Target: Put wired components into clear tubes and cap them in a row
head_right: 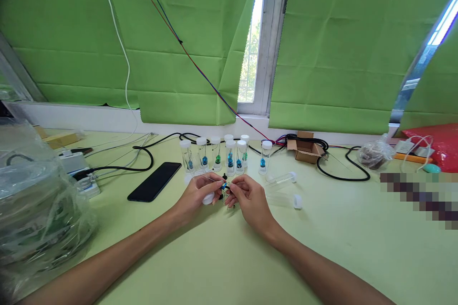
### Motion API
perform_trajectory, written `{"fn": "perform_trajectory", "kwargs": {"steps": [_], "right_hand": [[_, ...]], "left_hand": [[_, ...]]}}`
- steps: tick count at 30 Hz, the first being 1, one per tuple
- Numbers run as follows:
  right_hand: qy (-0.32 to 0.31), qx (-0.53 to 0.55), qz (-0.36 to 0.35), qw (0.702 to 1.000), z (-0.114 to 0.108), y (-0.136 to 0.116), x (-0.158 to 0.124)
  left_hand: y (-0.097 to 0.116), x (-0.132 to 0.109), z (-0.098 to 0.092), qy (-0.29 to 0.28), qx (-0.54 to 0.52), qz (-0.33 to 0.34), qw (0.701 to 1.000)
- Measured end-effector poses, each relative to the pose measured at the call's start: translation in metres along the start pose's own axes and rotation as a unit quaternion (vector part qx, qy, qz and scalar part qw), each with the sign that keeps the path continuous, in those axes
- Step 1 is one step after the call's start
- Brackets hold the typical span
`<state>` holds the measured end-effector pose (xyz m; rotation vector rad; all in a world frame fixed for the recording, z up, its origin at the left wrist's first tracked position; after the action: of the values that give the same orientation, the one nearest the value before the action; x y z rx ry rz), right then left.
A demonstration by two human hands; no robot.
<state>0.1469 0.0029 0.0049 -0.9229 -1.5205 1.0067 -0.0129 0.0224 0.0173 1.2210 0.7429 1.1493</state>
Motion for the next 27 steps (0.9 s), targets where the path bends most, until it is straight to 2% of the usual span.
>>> {"fn": "perform_trajectory", "kwargs": {"steps": [6, 15, 20, 27], "right_hand": [[-0.026, 0.04, 0.046, 0.998, 0.0014, 0.0072, 0.0025], [-0.031, 0.06, 0.11, 0.992, 0.0014, 0.0086, 0.0034], [-0.029, 0.081, 0.107, 0.991, 0.0025, 0.0063, 0.0038], [-0.033, 0.062, 0.057, 0.996, 0.0018, 0.0012, 0.0019]], "left_hand": [[-0.0004, -0.0012, 0.0021, -0.015, 0.015, 0.007, 1.0], [0.0011, -0.0023, 0.0055, -0.007, 0.012, 0.007, 1.0], [-0.0019, -0.0014, 0.0037, 0.004, -0.014, 0.006, 1.0], [-0.002, -0.0006, 0.002, 0.005, -0.057, 0.001, 0.998]]}}
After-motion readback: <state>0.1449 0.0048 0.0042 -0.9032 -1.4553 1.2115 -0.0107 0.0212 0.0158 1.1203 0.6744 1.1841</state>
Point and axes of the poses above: each hand's wrist, its own x-axis towards the middle knuckle, its own z-axis out of the palm, y = z × x, the point moved 2 cm from there along x, towards the middle knuckle, and after that the axes turned 8 degrees about -x, right-handed, at the moved point
